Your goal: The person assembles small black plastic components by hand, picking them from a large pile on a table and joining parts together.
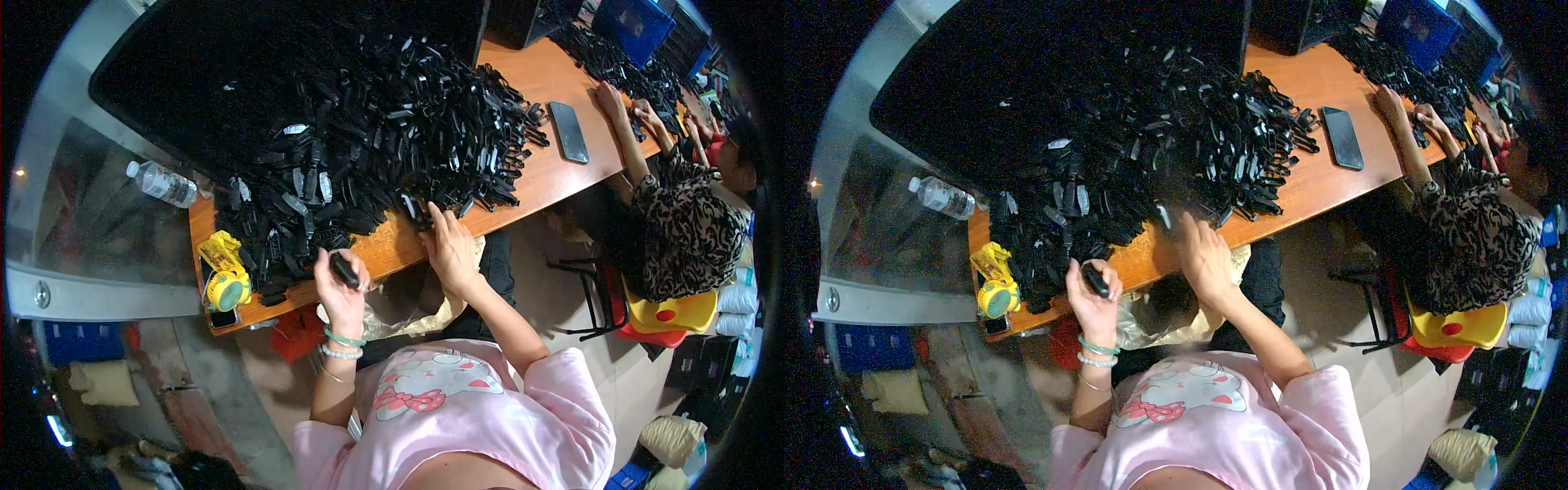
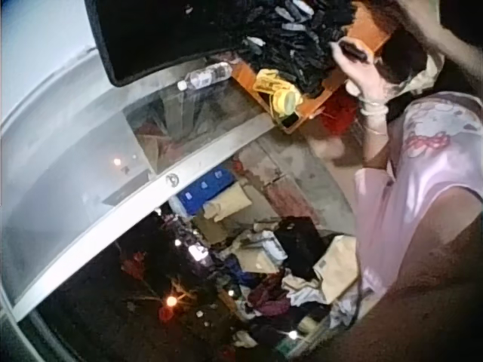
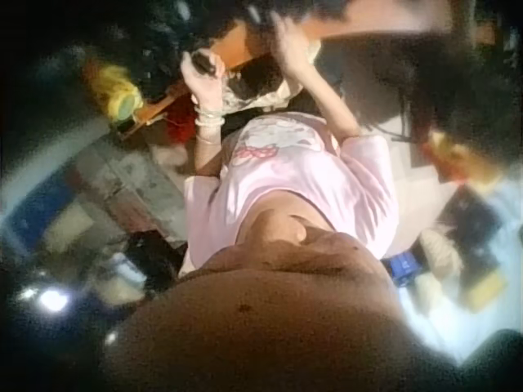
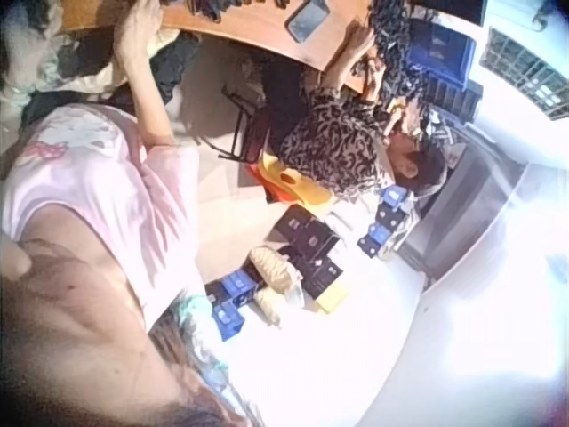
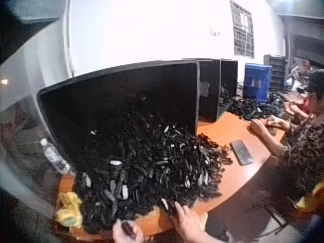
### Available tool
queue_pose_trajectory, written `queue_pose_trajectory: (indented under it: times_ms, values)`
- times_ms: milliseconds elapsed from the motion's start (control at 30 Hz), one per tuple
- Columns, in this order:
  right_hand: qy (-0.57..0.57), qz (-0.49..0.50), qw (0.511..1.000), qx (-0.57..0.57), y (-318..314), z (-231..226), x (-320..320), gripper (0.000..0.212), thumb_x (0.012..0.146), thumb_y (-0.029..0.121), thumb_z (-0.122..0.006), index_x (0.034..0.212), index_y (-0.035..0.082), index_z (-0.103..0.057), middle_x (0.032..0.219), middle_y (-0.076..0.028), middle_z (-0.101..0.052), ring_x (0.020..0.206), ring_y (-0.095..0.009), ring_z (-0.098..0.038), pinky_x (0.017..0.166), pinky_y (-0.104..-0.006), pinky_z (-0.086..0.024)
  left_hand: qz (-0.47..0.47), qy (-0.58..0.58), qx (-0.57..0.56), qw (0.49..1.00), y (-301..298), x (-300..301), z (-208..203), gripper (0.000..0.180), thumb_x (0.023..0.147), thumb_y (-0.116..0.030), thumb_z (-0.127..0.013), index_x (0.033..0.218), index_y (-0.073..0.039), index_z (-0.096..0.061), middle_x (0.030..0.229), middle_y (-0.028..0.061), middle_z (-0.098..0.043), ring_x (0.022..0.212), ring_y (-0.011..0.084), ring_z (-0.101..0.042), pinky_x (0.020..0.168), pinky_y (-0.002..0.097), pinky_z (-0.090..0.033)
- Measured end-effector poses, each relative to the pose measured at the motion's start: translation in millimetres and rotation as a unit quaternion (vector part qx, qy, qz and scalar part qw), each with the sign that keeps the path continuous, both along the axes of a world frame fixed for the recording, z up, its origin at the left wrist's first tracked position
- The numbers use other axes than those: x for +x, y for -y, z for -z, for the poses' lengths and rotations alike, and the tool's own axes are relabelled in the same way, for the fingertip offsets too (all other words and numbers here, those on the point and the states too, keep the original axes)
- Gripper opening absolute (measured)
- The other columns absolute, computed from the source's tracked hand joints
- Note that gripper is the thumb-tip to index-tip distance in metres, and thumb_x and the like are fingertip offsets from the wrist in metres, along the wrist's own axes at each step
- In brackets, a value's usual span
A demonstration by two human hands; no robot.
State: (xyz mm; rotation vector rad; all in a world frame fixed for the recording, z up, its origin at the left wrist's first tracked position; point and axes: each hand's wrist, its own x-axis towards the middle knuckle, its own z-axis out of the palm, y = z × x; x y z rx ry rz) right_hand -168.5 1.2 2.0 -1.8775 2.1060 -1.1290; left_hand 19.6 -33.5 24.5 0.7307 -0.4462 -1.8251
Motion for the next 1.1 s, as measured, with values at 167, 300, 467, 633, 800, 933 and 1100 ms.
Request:
queue_pose_trajectory:
  times_ms: [167, 300, 467, 633, 800, 933, 1100]
  values:
    - [-0.077, 0.030, 0.996, 0.017, -8, 6, -1, 0.034, 0.072, 0.010, -0.068, 0.102, 0.003, -0.054, 0.087, -0.014, -0.049, 0.077, -0.033, -0.054, 0.067, -0.0413, -0.044, 0.011, 0.467, -0.250, 0.848, 30, -8, -1, 0.014, 0.091, -0.011, -0.052, 0.084, 0.000, -0.057, 0.065, 0.0061, -0.048, 0.056, 0.0171, -0.052, 0.053, 0.0307, -0.044]
    - [-0.113, 0.023, 0.993, -0.010, -11, -2, -1, 0.028, 0.071, 0.010, -0.069, 0.093, 0.002, -0.055, 0.088, -0.014, -0.048, 0.078, -0.033, -0.053, 0.069, -0.0410, -0.043, 0.041, 0.706, -0.466, 0.531, 42, -6, -5, 0.025, 0.079, -0.003, -0.060, 0.103, -0.003, -0.056, 0.091, 0.0137, -0.049, 0.070, 0.0321, -0.058, 0.059, 0.0400, -0.048]
    - [-0.017, -0.021, 1.000, 0.012, -15, 1, -4, 0.025, 0.071, 0.013, -0.072, 0.087, 0.001, -0.055, 0.082, -0.015, -0.054, 0.075, -0.033, -0.055, 0.067, -0.0393, -0.044, 0.042, 0.748, -0.504, 0.429, 47, -10, 3, 0.026, 0.077, -0.006, -0.063, 0.101, -0.003, -0.052, 0.099, 0.0133, -0.049, 0.072, 0.0339, -0.060, 0.060, 0.0415, -0.050]
    - [0.104, -0.027, 0.990, 0.090, -21, 8, -8, 0.029, 0.077, 0.016, -0.069, 0.097, 0.000, -0.056, 0.077, -0.018, -0.060, 0.070, -0.032, -0.060, 0.060, -0.0369, -0.047, 0.008, 0.696, -0.518, 0.497, 21, -15, 32, 0.022, 0.079, -0.007, -0.061, 0.097, 0.001, -0.051, 0.109, 0.0175, -0.052, 0.079, 0.0341, -0.062, 0.062, 0.0384, -0.053]
    - [0.301, -0.086, 0.943, 0.113, -23, 4, -3, 0.023, 0.086, 0.014, -0.061, 0.103, -0.001, -0.057, 0.081, -0.009, -0.061, 0.069, -0.017, -0.060, 0.062, -0.0283, -0.047, -0.063, 0.583, -0.484, 0.649, 0, -17, 43, 0.030, 0.077, 0.001, -0.065, 0.104, 0.000, -0.052, 0.092, 0.0156, -0.062, 0.073, 0.0263, -0.063, 0.059, 0.0333, -0.050]
    - [0.476, -0.163, 0.861, 0.067, -35, -8, 6, 0.030, 0.091, 0.012, -0.055, 0.117, -0.001, -0.053, 0.096, -0.010, -0.059, 0.084, -0.013, -0.057, 0.076, -0.0260, -0.045, 0.064, 0.491, -0.361, 0.790, -20, -15, 21, 0.036, 0.076, 0.001, -0.067, 0.111, 0.002, -0.057, 0.078, 0.0112, -0.062, 0.054, 0.0134, -0.056, 0.051, 0.0256, -0.044]
    - [0.229, -0.271, 0.934, 0.027, -36, -18, 7, 0.037, 0.086, 0.005, -0.055, 0.121, -0.003, -0.049, 0.095, -0.019, -0.057, 0.084, -0.032, -0.058, 0.076, -0.0376, -0.046, 0.101, 0.452, -0.393, 0.795, -24, -8, 0, 0.022, 0.078, 0.001, -0.064, 0.100, 0.006, -0.062, 0.068, 0.0076, -0.053, 0.049, 0.0111, -0.051, 0.047, 0.0256, -0.039]
